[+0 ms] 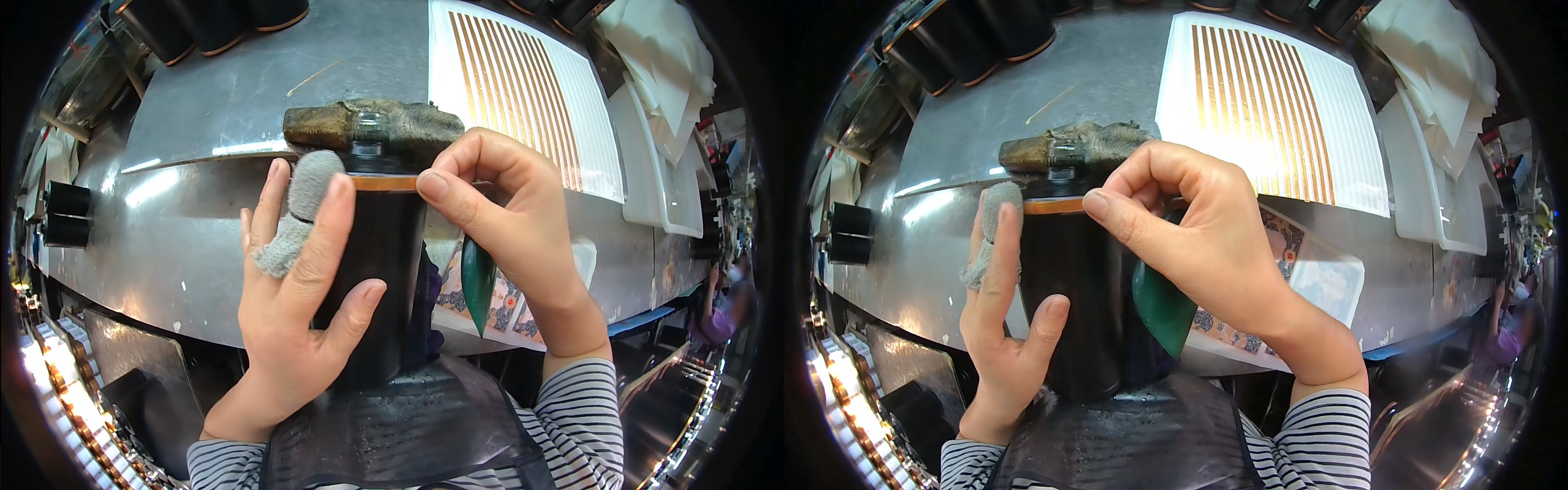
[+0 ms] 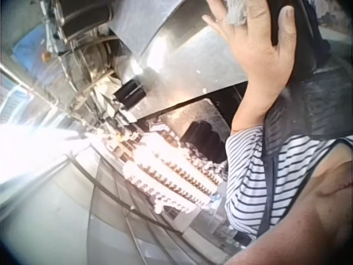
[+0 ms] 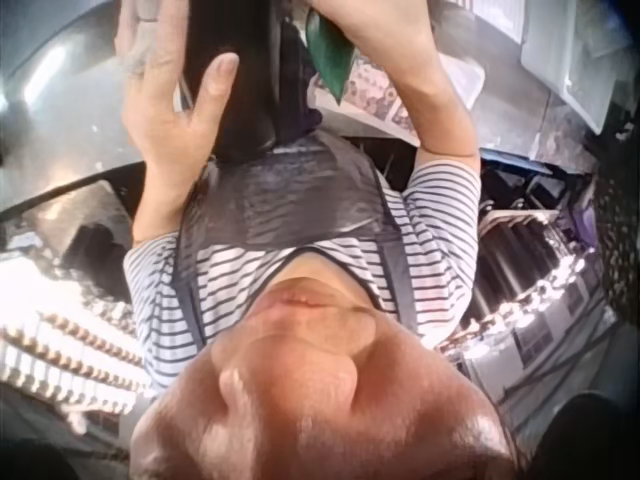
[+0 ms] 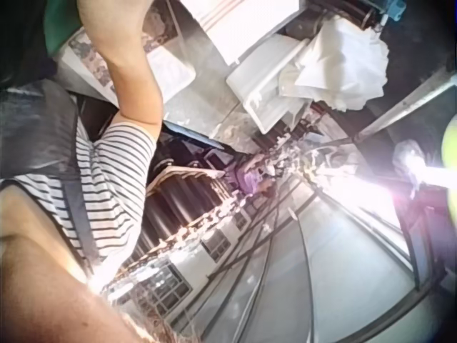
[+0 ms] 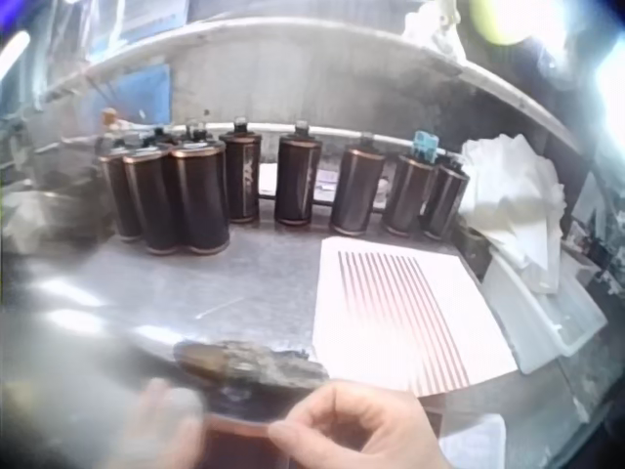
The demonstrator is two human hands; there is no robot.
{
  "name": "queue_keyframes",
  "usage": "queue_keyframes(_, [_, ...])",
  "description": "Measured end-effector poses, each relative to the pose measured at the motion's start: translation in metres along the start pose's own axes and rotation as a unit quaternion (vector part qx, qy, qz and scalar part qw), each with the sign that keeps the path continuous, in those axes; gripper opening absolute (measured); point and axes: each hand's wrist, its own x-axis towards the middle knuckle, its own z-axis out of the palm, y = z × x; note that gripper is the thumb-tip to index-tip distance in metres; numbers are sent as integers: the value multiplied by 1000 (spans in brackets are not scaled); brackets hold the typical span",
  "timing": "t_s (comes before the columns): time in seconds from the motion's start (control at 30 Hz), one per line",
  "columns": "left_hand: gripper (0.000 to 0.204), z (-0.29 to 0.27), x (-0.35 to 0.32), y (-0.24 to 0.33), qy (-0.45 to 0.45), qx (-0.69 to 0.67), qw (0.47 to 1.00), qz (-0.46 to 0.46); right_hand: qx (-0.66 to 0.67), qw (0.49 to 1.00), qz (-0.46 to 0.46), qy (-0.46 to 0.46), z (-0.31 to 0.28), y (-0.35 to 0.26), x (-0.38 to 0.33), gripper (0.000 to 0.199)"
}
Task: The person applies a printed label to a black cylindrical container, smooths it with a green plastic card, and then wraps a thin gold strip around the top and bottom edges. The person repeats this process on multiple cylinders, placing finished ones aside.
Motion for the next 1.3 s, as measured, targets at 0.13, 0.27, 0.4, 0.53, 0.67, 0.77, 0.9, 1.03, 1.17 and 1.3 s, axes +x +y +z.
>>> queue_keyframes(0.13, [53,-7,12,21,-64,132,988,39,-32,999,-42,2,-2,4,1,13])
queue_keyframes(0.27, [52,1,22,23,-83,118,986,85,-74,996,-3,52,-6,5,-4,12])
queue_keyframes(0.4, [64,18,-1,-27,16,-210,977,-21,-227,970,-70,45,-5,9,-31,29])
queue_keyframes(0.53, [54,7,-7,-15,13,-116,993,-14,-314,937,-152,19,5,4,-41,49])
queue_keyframes(0.67, [45,-5,13,1,-24,76,995,64,-330,933,-142,24,5,3,-41,50])
queue_keyframes(0.77, [38,-12,29,-7,-9,1,995,100,-348,927,-138,19,0,0,-40,52])
queue_keyframes(0.9, [21,-13,46,-17,43,-249,965,-66,-363,918,-158,-22,-1,-10,-37,57])
queue_keyframes(1.03, [17,1,49,-20,53,-247,963,-88,-483,849,-202,-69,-1,-15,-33,61])
queue_keyframes(1.17, [17,1,47,-19,22,-210,974,-78,-499,837,-211,-76,-2,-18,-31,64])
queue_keyframes(1.3, [18,3,47,-15,26,-142,988,-54,-506,830,-220,-79,-1,-19,-30,66])
